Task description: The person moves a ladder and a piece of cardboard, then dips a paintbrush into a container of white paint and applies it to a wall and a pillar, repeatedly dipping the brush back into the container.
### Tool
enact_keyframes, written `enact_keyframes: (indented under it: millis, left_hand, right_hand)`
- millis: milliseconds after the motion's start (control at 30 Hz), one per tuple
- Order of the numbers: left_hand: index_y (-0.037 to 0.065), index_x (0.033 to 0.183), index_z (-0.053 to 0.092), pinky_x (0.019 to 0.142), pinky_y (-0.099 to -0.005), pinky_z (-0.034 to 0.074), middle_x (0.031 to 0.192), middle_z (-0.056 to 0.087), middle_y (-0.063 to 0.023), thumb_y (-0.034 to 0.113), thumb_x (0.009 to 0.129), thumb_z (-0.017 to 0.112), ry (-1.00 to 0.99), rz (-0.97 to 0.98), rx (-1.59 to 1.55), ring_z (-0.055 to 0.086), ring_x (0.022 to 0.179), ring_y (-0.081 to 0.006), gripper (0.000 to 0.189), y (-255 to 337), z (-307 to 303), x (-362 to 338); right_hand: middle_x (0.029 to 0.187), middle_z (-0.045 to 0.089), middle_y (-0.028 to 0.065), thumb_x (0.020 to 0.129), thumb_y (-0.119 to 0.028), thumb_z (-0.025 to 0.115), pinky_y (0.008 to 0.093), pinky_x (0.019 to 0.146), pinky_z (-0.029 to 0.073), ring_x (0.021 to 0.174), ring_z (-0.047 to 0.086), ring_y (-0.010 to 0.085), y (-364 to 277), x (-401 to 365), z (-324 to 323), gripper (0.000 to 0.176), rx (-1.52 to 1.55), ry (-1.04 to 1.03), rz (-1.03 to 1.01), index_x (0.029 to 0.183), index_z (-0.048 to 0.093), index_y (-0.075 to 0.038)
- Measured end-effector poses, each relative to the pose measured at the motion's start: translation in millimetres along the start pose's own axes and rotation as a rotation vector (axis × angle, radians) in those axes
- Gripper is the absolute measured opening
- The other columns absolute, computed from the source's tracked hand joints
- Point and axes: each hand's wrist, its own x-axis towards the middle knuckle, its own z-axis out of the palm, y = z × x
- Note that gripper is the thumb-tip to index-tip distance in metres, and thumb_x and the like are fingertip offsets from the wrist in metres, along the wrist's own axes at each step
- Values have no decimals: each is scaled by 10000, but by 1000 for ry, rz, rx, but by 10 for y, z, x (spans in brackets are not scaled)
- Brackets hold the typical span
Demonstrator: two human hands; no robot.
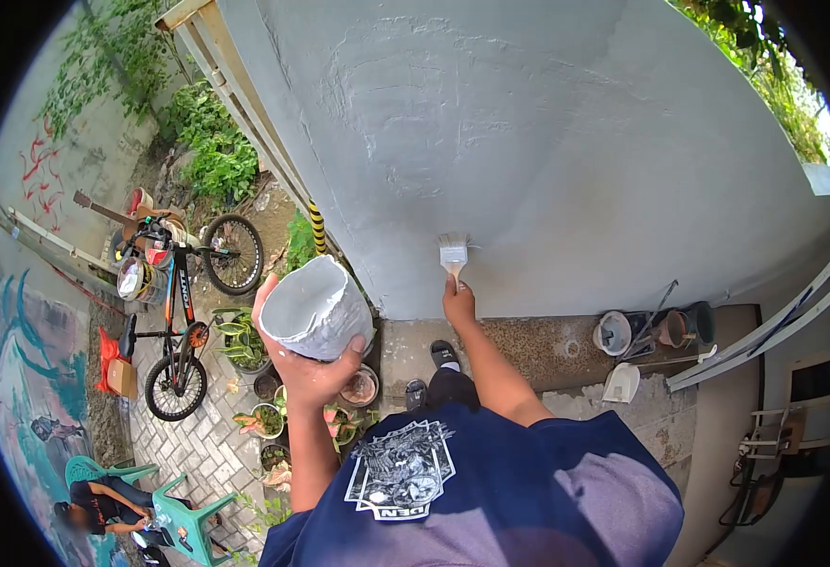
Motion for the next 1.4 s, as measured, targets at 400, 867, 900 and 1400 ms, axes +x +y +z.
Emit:
enact_keyframes:
  millis: [400,867,900,1400]
  left_hand:
    - [11,1525,251,1042,-414,475,1309,556,-165,225,648,908,-33,-3,-19,595,1198,-270,1116,132,-68,-131]
    - [-3,1516,258,1042,-411,478,1317,543,-169,232,655,906,-30,37,-17,590,1208,-273,1103,24,-29,-62]
    - [-2,1517,257,1043,-413,477,1315,546,-168,222,654,904,-28,40,-31,591,1207,-274,1101,16,-20,-57]
    - [1,1519,250,1039,-406,481,1320,554,-172,157,642,886,-72,32,44,601,1204,-272,1095,133,-101,-119]
  right_hand:
    - [622,449,-17,1054,-374,540,271,405,243,430,336,75,-1466,253,-977,363,549,-541,571,850,524,-74]
    - [695,602,116,1095,-399,442,391,587,469,593,564,245,-2229,608,-1195,489,334,17,-351,849,581,-1]
    - [749,635,181,1093,-397,439,441,657,482,676,601,340,-1960,592,-957,497,267,86,-343,875,608,17]
    - [643,573,99,1034,-516,514,426,446,409,453,496,253,472,90,4,547,240,-375,841,850,581,-6]
